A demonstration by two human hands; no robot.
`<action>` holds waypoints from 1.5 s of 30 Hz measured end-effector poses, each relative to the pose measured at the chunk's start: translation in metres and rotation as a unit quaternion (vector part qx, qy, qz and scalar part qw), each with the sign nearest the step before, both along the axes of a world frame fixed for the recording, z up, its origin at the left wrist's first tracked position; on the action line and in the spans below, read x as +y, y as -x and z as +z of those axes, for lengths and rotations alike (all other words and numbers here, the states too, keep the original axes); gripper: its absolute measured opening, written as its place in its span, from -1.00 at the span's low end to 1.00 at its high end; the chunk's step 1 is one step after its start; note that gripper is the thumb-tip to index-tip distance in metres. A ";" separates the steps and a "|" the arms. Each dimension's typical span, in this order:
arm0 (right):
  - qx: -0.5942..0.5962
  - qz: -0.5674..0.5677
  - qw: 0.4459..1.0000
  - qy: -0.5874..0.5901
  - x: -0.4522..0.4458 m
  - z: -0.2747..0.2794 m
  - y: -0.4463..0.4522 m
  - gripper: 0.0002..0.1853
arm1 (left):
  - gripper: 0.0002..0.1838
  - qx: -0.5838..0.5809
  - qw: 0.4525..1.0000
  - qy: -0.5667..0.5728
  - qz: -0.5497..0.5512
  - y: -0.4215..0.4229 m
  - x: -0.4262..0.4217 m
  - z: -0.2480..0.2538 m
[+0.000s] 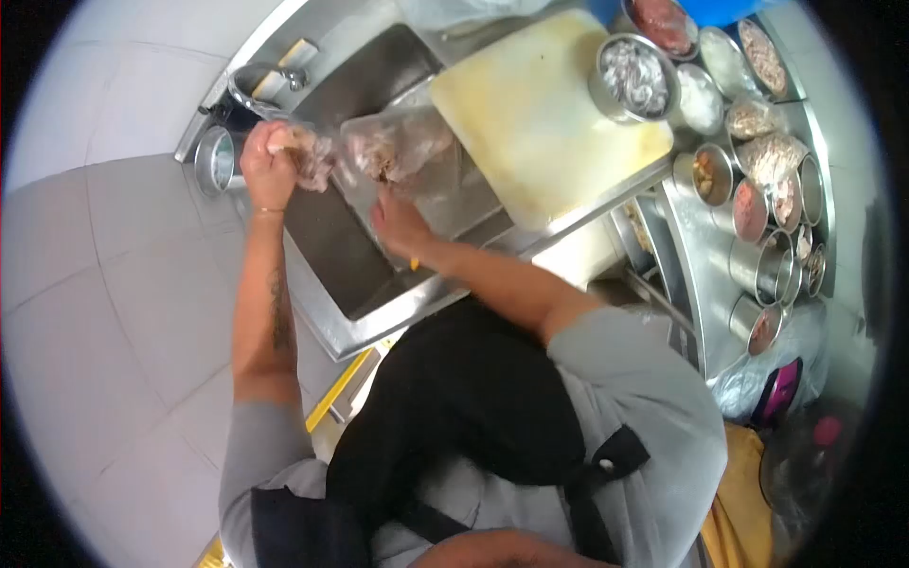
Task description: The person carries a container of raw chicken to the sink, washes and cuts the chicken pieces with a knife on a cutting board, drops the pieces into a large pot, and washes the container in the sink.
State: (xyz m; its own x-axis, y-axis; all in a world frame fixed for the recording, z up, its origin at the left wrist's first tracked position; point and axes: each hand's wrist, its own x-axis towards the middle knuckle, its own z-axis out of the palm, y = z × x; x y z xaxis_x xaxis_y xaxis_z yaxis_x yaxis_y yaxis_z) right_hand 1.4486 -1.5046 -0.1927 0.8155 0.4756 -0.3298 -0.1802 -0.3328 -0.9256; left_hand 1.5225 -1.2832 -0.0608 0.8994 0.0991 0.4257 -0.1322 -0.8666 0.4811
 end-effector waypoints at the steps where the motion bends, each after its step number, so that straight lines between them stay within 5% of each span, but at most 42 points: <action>1: -0.071 -0.041 0.997 -0.015 0.007 0.004 -0.024 -0.74 | -0.70 0.004 1.000 0.000 -0.001 0.003 -0.003 -0.002; 2: -0.152 -0.080 0.985 -0.030 0.016 0.011 -0.059 -0.74 | -0.70 0.000 1.000 0.027 -0.012 -0.002 -0.011 -0.002; 5: -0.115 -0.110 0.986 -0.046 0.026 0.044 -0.099 -0.75 | -0.68 0.002 0.998 0.042 -0.046 -0.009 -0.033 -0.002; 7: -0.108 -0.084 0.989 -0.063 0.054 -0.004 -0.047 -0.74 | -0.67 -0.013 0.999 -0.017 -0.038 -0.024 -0.043 0.001; 9: -0.021 0.097 0.995 0.008 0.041 -0.035 0.058 -0.70 | -0.70 -0.083 0.996 0.039 -0.014 -0.050 -0.045 0.015; 10: -0.032 0.096 0.995 0.011 0.035 -0.043 0.046 -0.70 | -0.71 -0.083 0.994 0.064 -0.014 -0.065 -0.040 0.028; 15: -0.032 -0.090 0.995 0.010 0.011 -0.055 -0.015 -0.74 | -0.79 -0.078 0.990 0.104 0.055 -0.067 -0.033 0.067; 18: 0.033 -0.123 0.992 -0.013 -0.015 -0.045 -0.065 -0.73 | -0.84 -0.023 0.959 0.251 0.129 -0.054 0.002 0.031; 21: 0.008 -0.120 0.991 -0.066 -0.052 0.004 -0.087 -0.71 | -0.64 0.054 0.974 0.095 0.197 -0.027 0.020 -0.002; 23: 0.060 -0.100 0.993 -0.004 -0.068 0.014 -0.105 -0.71 | -0.51 0.168 0.961 0.093 0.199 -0.022 0.048 -0.058; 24: -0.024 -0.091 0.994 0.048 -0.076 0.002 -0.114 -0.72 | -0.59 0.171 0.945 0.164 0.226 -0.022 0.058 -0.090; 25: -0.107 -0.083 0.986 0.099 -0.083 0.005 -0.120 -0.73 | -0.59 0.163 0.943 0.170 0.235 -0.024 0.053 -0.083; 27: -0.149 -0.017 0.958 0.243 -0.118 0.034 -0.130 -0.65 | -0.63 0.200 0.872 0.363 0.261 -0.028 0.035 -0.081; 29: -0.228 -0.005 0.924 0.308 -0.151 0.058 -0.132 -0.56 | -0.63 0.213 0.867 0.364 0.264 -0.040 0.047 -0.097; 31: -0.259 -0.004 0.911 0.320 -0.187 0.044 -0.136 -0.54 | -0.57 0.351 0.845 0.285 0.287 -0.050 0.039 -0.068; 32: -0.292 -0.016 0.900 0.323 -0.201 0.040 -0.139 -0.52 | -0.52 0.300 0.895 0.270 0.189 -0.059 0.086 -0.144; 33: -0.291 -0.014 0.899 0.326 -0.215 0.037 -0.140 -0.52 | -0.52 0.302 0.894 0.272 0.188 -0.064 0.099 -0.174; 35: -0.457 0.027 0.799 0.390 -0.232 0.034 -0.143 -0.50 | -0.46 0.201 0.959 0.104 0.173 -0.073 0.109 -0.203; 36: -0.458 0.025 0.799 0.389 -0.225 0.039 -0.147 -0.50 | -0.46 0.198 0.959 0.103 0.173 -0.078 0.110 -0.203; 39: -0.507 0.022 0.855 0.107 -0.171 0.049 -0.139 -0.42 | -0.44 0.207 0.948 -0.021 0.242 -0.076 0.092 -0.196; 41: -0.461 0.106 0.878 0.070 -0.103 0.054 -0.141 -0.30 | -0.42 0.230 0.887 0.278 0.287 -0.070 0.068 -0.155; 42: -0.474 0.098 0.872 0.076 -0.065 0.056 -0.141 -0.28 | -0.42 0.225 0.887 0.280 0.292 -0.068 0.072 -0.163; 44: -0.503 0.091 0.855 0.090 0.008 0.054 -0.144 -0.27 | -0.45 0.167 0.967 0.052 0.184 -0.052 0.091 -0.192; 45: -0.518 0.090 0.845 0.098 0.039 0.045 -0.148 -0.27 | -0.45 0.163 0.964 0.053 0.202 -0.042 0.082 -0.173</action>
State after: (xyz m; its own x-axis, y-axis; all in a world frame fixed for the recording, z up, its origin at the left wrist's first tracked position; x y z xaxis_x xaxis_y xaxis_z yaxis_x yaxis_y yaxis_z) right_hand 1.5969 -1.4653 -0.1476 0.6357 0.6410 0.4301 0.7623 -0.4335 -0.4806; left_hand 1.5643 -1.2016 -0.2336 0.8630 0.4963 0.0950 0.3787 -0.7597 0.5286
